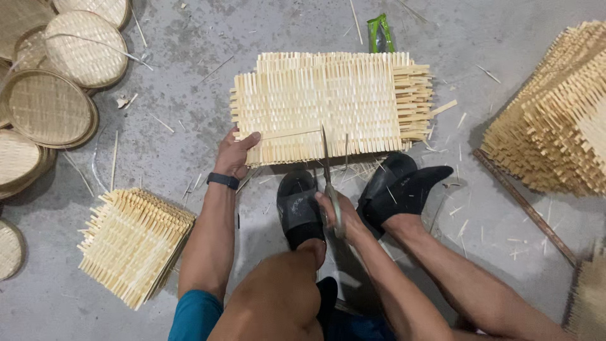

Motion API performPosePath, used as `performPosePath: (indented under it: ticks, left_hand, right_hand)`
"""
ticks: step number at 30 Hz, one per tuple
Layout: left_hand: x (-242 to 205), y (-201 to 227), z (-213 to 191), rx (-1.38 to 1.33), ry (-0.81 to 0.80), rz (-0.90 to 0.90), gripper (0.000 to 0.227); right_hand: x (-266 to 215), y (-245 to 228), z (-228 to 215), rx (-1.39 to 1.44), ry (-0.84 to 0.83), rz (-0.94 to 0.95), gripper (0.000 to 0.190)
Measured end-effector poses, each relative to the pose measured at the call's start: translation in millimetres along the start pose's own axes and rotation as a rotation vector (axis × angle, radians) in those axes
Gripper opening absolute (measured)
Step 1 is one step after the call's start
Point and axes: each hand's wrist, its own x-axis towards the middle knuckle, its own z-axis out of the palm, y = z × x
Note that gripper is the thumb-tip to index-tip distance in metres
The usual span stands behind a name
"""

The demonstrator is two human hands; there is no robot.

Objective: The person sits on the floor and uses shears to cut a large woven bamboo mat into smaller square pieces. They repeatedly trim the mat, separate the cut sections, and stack them on the floor.

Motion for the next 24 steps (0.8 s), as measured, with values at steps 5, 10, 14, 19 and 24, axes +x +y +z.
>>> performPosePath:
  ticks: [5,10,14,19,24]
  left_hand:
    - [1,-4,2,0.013,-0.001,-0.015,0.048]
    - [-19,-22,-3,-0.387,-0.019,-0.022,0.055]
    - [-55,-86,17,-0.868,0.226,-0.237,0.051]
    - [-31,-134,68,-0.616,0.131,-0.14,0.067]
    - [-14,-127,88,-0.463,0.185,-0.134,0.059]
  right_hand:
    - [16,18,12,-0.213,0.222,-0.295,0.049]
    - [17,24,14,0.175,0.076,-0.08,0.029]
    - [17,24,17,0.162,0.034,-0.144,0.038]
    - [20,33,19,0.064,0.068,-0.194,0.034]
    - [21,33,24,0.183,0.093,-0.149,0.031]
